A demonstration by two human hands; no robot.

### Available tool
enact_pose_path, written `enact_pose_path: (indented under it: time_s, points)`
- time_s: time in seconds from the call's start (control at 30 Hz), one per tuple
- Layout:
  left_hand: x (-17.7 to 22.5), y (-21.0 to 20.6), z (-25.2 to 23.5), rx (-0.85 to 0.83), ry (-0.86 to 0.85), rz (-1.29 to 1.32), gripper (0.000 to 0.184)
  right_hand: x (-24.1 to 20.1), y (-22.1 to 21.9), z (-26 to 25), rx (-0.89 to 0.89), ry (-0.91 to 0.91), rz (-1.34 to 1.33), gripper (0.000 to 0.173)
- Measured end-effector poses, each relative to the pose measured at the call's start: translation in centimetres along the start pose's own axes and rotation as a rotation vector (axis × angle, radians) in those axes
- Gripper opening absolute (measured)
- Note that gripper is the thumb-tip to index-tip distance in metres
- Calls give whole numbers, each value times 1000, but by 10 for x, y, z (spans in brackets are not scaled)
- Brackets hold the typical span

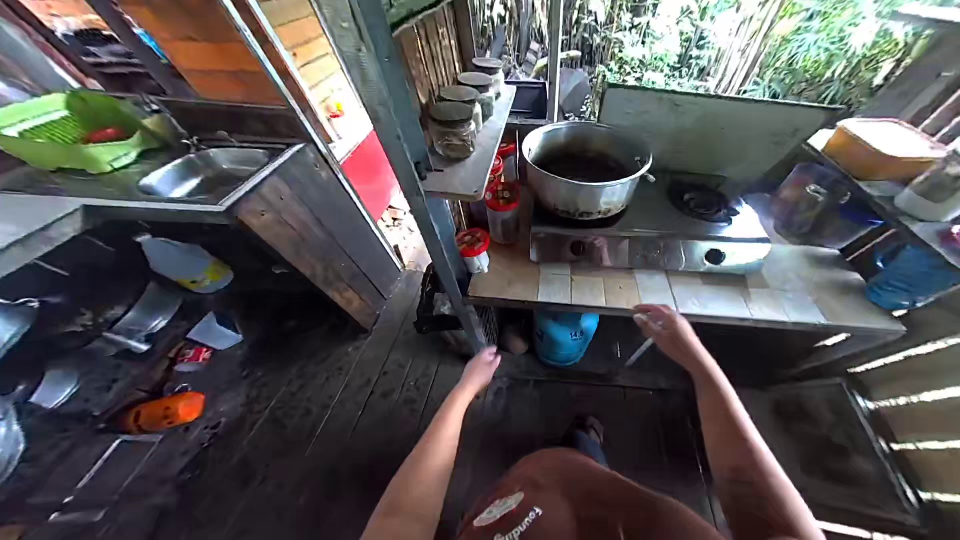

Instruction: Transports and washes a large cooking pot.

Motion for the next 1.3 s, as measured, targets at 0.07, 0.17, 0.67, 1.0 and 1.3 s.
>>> enact_pose_path:
  time_s: [0.07,0.17,0.67,1.0,1.3]
  points:
    - [102,38,-44,113,-235,112,47,15,50,-53,136,23,-64,40]
    - [199,73,-87,191,-418,178,41,30,114,-143,235,27,-116,41]
    - [271,116,-295,509,34,260,71,3,188,-518,31,-130,129,66]
    - [288,121,-296,746,-103,335,60,-15,169,-557,25,81,-72,39]
    - [286,111,-184,864,-178,509,65,-46,198,-455,102,159,-219,39]
Point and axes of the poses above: each hand's wrist, its own z-axis away from the middle knuckle, its own y-axis out of the back of the hand, x = y × z, the point moved 8 cm from there along -z, towards the middle knuckle, and after that the axes turned 6 degrees about -y, right-handed, at the moved point
